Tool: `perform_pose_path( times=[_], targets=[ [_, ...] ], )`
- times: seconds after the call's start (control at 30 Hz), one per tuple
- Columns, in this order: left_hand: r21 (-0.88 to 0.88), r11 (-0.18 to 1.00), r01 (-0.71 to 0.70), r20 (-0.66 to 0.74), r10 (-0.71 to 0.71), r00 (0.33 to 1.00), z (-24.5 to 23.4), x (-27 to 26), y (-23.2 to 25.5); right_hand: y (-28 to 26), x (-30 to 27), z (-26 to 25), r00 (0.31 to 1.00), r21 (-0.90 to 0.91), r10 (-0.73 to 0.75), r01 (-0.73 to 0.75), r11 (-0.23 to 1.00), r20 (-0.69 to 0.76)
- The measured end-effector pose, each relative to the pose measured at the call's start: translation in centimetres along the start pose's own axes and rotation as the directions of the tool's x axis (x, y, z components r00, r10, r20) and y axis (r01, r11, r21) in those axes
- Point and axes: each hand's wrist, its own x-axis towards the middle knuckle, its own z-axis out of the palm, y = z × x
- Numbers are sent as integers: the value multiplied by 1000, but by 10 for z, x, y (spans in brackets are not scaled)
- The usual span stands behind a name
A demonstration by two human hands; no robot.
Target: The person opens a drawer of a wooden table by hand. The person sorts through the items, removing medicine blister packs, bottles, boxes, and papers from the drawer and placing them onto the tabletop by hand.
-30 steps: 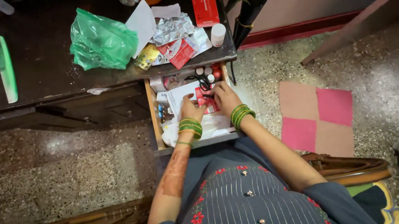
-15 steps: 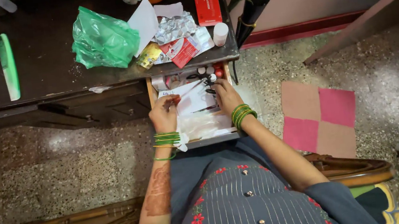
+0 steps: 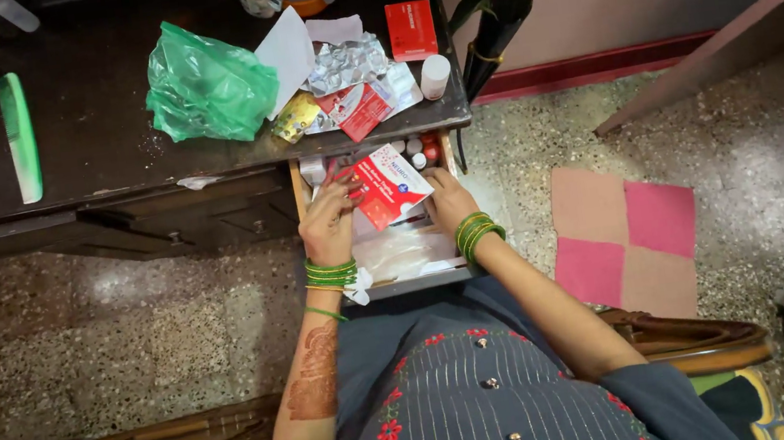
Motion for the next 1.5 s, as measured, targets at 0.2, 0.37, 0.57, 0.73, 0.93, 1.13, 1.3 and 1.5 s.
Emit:
perform_pose_path(
  times=[0.2,0.37,0.57,0.73,0.93,1.13,1.3,1.5],
  targets=[
    [53,991,125,4,-126,992,2,2,5,-3,-2,0,999,-11,40,-40,999,-2],
    [106,941,321,-42,-319,947,14,21,-15,-7,-1,-5,997,19,-41,43,999,-72],
    [-318,870,378,-173,-445,879,70,94,-125,-20,3,-14,997,32,71,-70,997,-25],
    [-416,688,595,-121,-690,714,95,154,-154,-23,5,-16,998,56,61,-60,997,-20],
    [-201,770,606,-222,-638,737,102,187,-146,-23,7,-18,996,61,89,-88,994,-16],
    [-122,882,455,-245,-471,847,77,153,-99,-22,9,-19,997,48,75,-73,996,-30],
    [337,823,458,-94,-454,886,33,68,-92,-13,7,-11,998,40,21,-19,999,-59],
    [705,485,518,31,-751,660,25,-4,-80,-8,6,-7,998,11,-32,32,999,-60]
  ],
)
